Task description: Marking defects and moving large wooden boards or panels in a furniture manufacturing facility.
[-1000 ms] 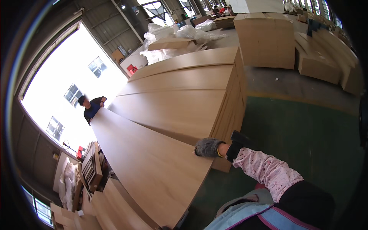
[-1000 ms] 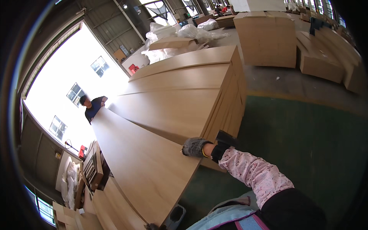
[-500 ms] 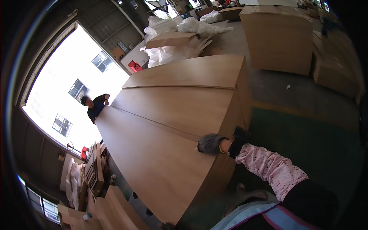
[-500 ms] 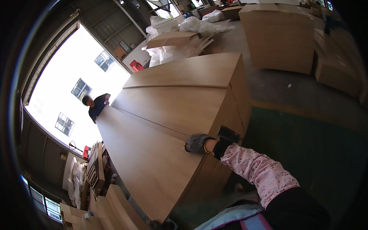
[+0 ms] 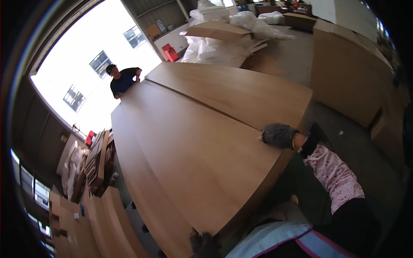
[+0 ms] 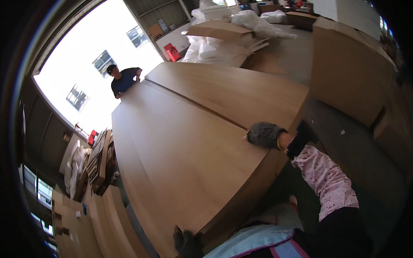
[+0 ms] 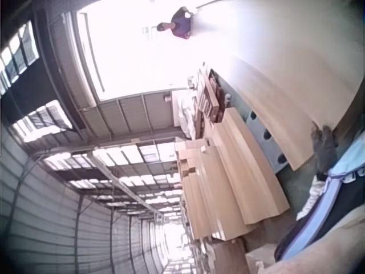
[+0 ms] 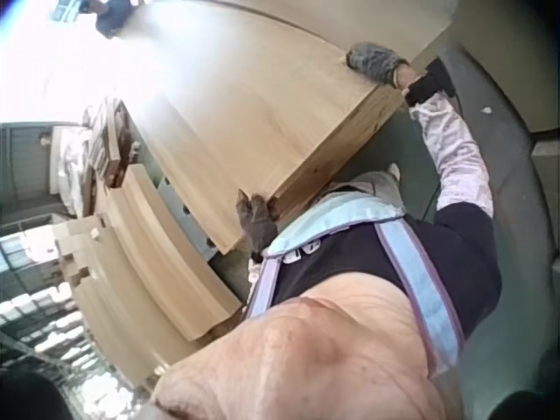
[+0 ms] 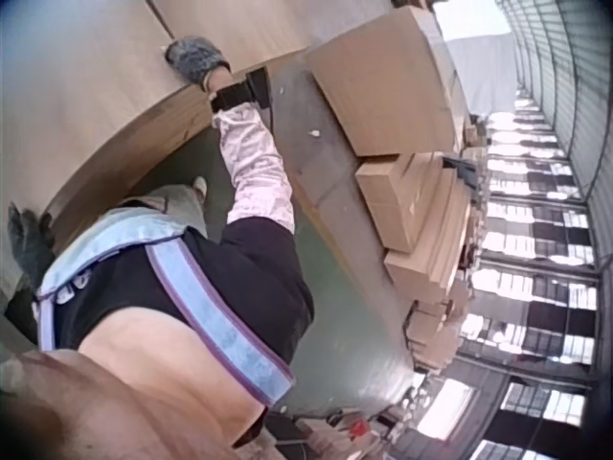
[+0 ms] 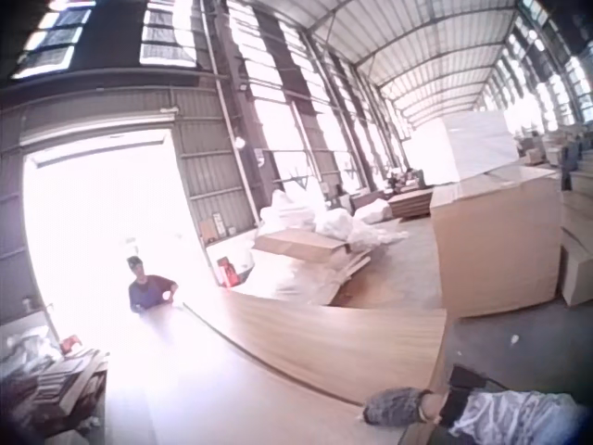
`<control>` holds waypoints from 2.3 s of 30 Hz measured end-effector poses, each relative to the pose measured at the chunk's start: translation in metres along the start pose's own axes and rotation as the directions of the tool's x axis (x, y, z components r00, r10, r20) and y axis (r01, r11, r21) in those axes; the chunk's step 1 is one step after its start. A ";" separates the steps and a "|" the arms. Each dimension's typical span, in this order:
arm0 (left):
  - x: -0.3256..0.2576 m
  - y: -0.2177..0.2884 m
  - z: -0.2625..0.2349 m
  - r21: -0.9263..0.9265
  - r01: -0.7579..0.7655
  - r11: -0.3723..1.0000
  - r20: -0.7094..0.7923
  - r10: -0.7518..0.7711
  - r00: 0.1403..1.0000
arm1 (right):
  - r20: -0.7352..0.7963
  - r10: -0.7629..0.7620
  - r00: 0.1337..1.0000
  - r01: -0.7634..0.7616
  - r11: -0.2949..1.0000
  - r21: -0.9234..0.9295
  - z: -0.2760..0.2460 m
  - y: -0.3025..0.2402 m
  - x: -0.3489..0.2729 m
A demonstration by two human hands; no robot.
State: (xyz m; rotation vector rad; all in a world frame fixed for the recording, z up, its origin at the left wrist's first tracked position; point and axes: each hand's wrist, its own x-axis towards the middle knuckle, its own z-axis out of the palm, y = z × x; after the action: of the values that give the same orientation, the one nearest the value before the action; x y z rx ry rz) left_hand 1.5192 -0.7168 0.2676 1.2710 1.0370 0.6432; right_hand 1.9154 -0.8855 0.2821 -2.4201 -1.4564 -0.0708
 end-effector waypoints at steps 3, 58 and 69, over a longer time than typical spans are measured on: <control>-0.001 -0.014 0.044 0.161 -0.082 0.984 0.040 0.077 0.996 | -0.017 0.006 1.000 -0.005 0.997 0.076 -0.004 0.058 0.007; 0.028 -0.017 0.347 0.720 -0.204 0.663 0.069 0.224 0.972 | 0.335 0.301 0.893 -0.449 0.649 0.614 -0.050 0.369 -0.044; 0.028 -0.021 0.366 0.694 -0.190 0.695 0.103 0.165 0.981 | 0.218 0.109 0.970 -0.188 0.903 0.387 -0.058 0.368 -0.042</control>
State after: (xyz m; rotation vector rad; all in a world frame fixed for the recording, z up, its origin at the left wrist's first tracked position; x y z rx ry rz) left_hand 1.8544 -0.8629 0.2283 2.0702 1.1899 0.3609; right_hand 2.2220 -1.0970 0.2402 -2.2237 -1.2048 0.4674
